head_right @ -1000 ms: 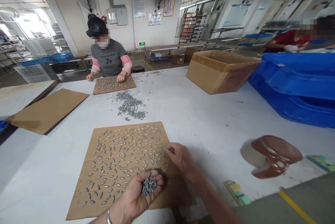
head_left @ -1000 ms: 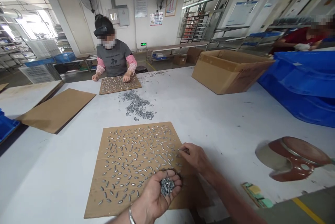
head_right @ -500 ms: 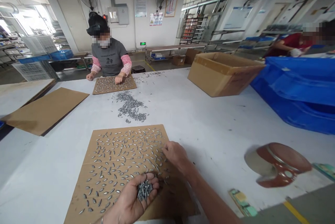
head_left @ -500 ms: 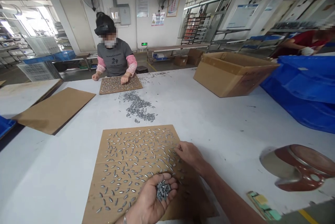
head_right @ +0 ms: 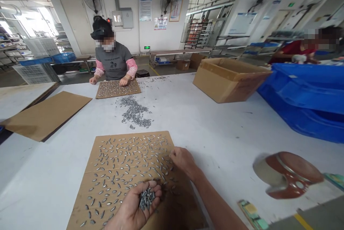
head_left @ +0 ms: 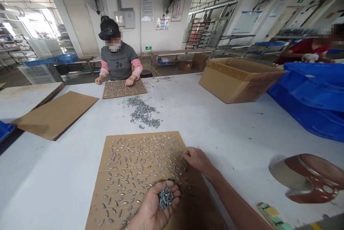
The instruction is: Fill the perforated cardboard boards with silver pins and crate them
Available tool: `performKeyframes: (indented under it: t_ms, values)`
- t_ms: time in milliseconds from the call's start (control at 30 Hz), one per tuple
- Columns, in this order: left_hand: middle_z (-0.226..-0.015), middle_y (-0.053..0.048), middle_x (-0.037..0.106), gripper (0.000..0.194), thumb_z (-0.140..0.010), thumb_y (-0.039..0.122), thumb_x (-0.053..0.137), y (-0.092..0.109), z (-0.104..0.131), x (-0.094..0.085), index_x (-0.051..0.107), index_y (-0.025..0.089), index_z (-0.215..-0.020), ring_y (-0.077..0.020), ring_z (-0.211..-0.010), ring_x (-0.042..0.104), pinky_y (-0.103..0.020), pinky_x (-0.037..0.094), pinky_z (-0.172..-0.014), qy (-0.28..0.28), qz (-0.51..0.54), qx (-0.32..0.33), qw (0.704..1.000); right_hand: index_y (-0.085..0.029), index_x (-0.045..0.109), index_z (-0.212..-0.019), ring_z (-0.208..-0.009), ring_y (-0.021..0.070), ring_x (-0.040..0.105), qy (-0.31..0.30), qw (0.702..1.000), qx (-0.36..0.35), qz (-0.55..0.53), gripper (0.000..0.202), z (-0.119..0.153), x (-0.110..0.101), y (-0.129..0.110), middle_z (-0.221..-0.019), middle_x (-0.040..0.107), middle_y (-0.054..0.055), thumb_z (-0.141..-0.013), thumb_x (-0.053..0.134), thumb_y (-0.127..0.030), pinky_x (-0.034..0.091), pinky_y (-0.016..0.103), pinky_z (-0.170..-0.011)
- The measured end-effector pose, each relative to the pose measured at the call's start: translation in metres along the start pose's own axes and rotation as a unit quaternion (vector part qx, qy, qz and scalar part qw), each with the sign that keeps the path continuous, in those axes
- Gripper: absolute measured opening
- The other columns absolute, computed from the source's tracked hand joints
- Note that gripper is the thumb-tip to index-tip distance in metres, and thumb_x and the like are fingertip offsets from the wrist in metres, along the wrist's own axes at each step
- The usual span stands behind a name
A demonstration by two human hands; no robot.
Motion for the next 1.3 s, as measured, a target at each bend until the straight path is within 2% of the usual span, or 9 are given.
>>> performKeyframes:
  t_ms: [167,267,367,533,767,900,1033,1167,1300]
  values:
    - [-0.088,-0.013,0.076,0.012,-0.088,0.013,0.068,0.004,0.008,0.007,0.07,0.005,-0.096,-0.0214,-0.078,0.075,-0.027,0.058,-0.07,-0.007,-0.006,0.004,1.0,-0.022,0.064,-0.078,-0.078,0.02,0.066,0.033,0.997,-0.019,-0.06,0.018,0.021,-0.017,-0.014,-0.081,0.074,0.004,-0.091,0.053,-0.023,0.041,0.029,-0.071]
    - [-0.085,-0.011,0.074,0.011,-0.092,0.016,0.063,0.002,0.007,0.012,0.068,0.007,-0.096,-0.0205,-0.077,0.073,-0.029,0.057,-0.072,-0.05,0.001,-0.004,0.999,-0.023,0.065,-0.08,-0.081,0.0189,0.065,0.009,0.979,-0.164,-0.122,0.027,0.064,-0.021,-0.05,-0.086,0.073,0.003,-0.099,0.047,-0.031,0.045,0.028,-0.074]
    - [-0.074,-0.006,0.069,0.016,-0.098,0.022,0.058,-0.004,0.002,0.01,0.066,0.01,-0.091,-0.0163,-0.062,0.066,-0.03,0.055,-0.071,-0.036,0.012,-0.008,0.999,-0.024,0.068,-0.088,-0.09,0.0183,0.064,-0.027,0.951,-0.292,-0.093,0.024,0.109,-0.014,-0.085,-0.096,0.072,0.003,-0.1,0.048,-0.025,0.046,0.029,-0.082]
    - [-0.074,-0.007,0.07,0.022,-0.102,0.027,0.053,-0.013,-0.004,0.007,0.065,0.012,-0.09,-0.0175,-0.063,0.065,-0.031,0.054,-0.07,-0.011,-0.013,-0.009,1.0,-0.023,0.065,-0.086,-0.084,0.019,0.061,-0.003,0.953,-0.304,-0.015,0.026,0.13,-0.006,-0.094,-0.092,0.069,0.004,-0.101,0.045,-0.017,0.044,0.032,-0.081]
    - [-0.08,-0.008,0.072,0.016,-0.094,0.026,0.065,-0.003,0.001,0.018,0.068,0.012,-0.088,-0.0192,-0.069,0.068,-0.031,0.054,-0.07,-0.038,-0.047,0.015,0.998,-0.024,0.056,-0.084,-0.08,0.018,0.061,-0.003,0.959,-0.255,-0.123,0.026,0.106,-0.019,-0.08,-0.089,0.067,0.004,-0.104,0.04,-0.03,0.046,0.03,-0.073]
    - [-0.09,-0.014,0.074,0.018,-0.09,0.023,0.067,0.003,0.007,0.021,0.071,0.006,-0.095,-0.0211,-0.077,0.071,-0.03,0.054,-0.072,-0.065,-0.074,0.016,0.995,-0.025,0.052,-0.085,-0.07,0.0171,0.058,0.031,0.968,-0.166,-0.184,0.029,0.066,-0.022,-0.05,-0.077,0.064,0.0,-0.104,0.037,-0.039,0.045,0.029,-0.065]
    - [-0.094,-0.016,0.076,0.018,-0.09,0.02,0.066,0.006,0.008,0.017,0.072,0.005,-0.098,-0.0209,-0.076,0.072,-0.029,0.055,-0.071,-0.036,-0.074,0.016,0.996,-0.026,0.05,-0.078,-0.075,0.0196,0.059,0.116,0.984,-0.104,-0.085,0.026,0.011,-0.017,-0.013,-0.08,0.065,0.004,-0.1,0.039,-0.035,0.044,0.031,-0.071]
    - [-0.094,-0.016,0.077,0.019,-0.092,0.018,0.062,0.008,0.007,0.014,0.072,0.004,-0.1,-0.0204,-0.074,0.073,-0.028,0.055,-0.068,-0.011,-0.072,0.013,0.997,-0.024,0.057,-0.08,-0.089,0.0212,0.063,0.087,0.989,-0.114,0.036,0.027,-0.02,-0.001,-0.008,-0.094,0.069,0.009,-0.101,0.04,-0.026,0.044,0.031,-0.08]
    - [-0.092,-0.016,0.077,0.019,-0.092,0.019,0.064,0.011,0.005,0.012,0.072,0.003,-0.1,-0.0197,-0.073,0.073,-0.027,0.055,-0.067,0.0,-0.065,0.022,0.998,-0.023,0.062,-0.079,-0.088,0.0202,0.063,0.067,0.989,-0.103,0.079,0.032,-0.026,0.005,-0.009,-0.093,0.07,0.009,-0.103,0.042,-0.025,0.042,0.03,-0.079]
Point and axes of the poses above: each hand's wrist, its own z-axis away from the middle knuckle, its own x-axis out of the palm, y = z × x, the point moved 4 cm from there along -z, towards the middle knuckle
